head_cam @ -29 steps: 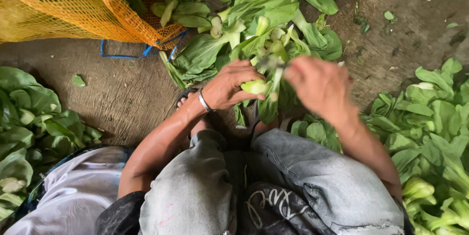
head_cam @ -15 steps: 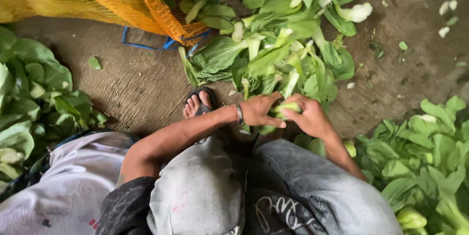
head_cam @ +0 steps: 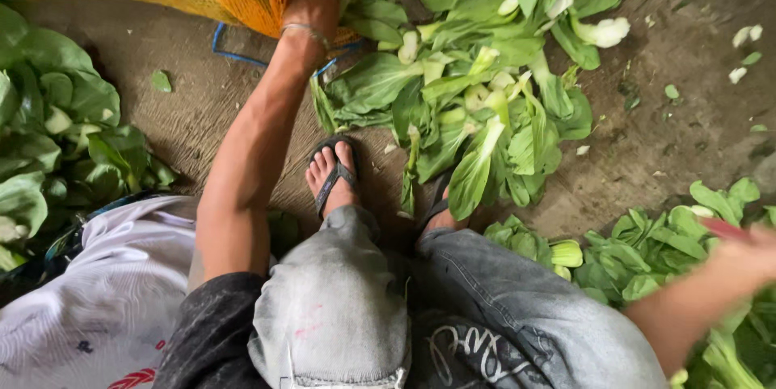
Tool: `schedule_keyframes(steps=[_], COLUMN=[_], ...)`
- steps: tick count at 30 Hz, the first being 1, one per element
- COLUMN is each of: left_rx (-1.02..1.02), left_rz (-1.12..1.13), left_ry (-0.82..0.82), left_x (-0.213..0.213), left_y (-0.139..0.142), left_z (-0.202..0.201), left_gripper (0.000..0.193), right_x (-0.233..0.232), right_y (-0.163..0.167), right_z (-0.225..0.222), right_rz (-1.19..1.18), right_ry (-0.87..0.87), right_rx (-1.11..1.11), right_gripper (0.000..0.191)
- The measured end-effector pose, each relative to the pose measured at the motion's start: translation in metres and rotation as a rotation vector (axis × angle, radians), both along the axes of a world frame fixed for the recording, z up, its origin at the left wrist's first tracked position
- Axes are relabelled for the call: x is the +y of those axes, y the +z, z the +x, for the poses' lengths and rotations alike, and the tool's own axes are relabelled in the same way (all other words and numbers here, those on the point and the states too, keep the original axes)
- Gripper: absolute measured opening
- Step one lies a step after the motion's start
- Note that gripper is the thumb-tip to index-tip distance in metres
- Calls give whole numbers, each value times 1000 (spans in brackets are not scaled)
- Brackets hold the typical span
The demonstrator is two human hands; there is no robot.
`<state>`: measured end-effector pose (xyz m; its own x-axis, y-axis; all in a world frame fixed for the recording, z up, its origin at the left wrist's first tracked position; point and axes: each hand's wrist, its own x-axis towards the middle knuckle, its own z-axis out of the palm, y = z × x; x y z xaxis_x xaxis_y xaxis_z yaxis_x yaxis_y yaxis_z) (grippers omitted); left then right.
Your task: The person sits on the floor of a produce processing area surrounded by piles of leafy green vegetables. They pick up bok choy heads one at a time, cut off the root ends and outer leaves with a small knife, drop the trimmings aside, and place the trimmed heads into an orange mesh sack, occasionally adjusting the sack open.
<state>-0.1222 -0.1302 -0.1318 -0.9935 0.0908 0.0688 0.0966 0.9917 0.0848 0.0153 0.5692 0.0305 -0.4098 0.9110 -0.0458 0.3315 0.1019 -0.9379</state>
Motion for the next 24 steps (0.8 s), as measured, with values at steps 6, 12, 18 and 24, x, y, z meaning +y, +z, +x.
schedule_keyframes(steps=[6, 12, 18, 24], left_rx=[-391, -13, 121, -298], left_rz=[178, 795, 1367, 1721], left_ry=[-12, -199, -331, -341], left_x=[0, -2, 57, 113], left_y=[9, 104, 157, 141], left_z=[-10, 32, 76, 105], left_gripper=[21, 35, 40, 46], right_x=[-120, -185, -257, -321], right_y=[-53, -29, -2, 55], right_z=[-32, -37, -26, -18], right_rz=[-319, -235, 243, 636], right_ry=[496, 856, 1363, 1577], right_rx=[116, -36, -88, -102], right_gripper=[40, 45, 25, 29])
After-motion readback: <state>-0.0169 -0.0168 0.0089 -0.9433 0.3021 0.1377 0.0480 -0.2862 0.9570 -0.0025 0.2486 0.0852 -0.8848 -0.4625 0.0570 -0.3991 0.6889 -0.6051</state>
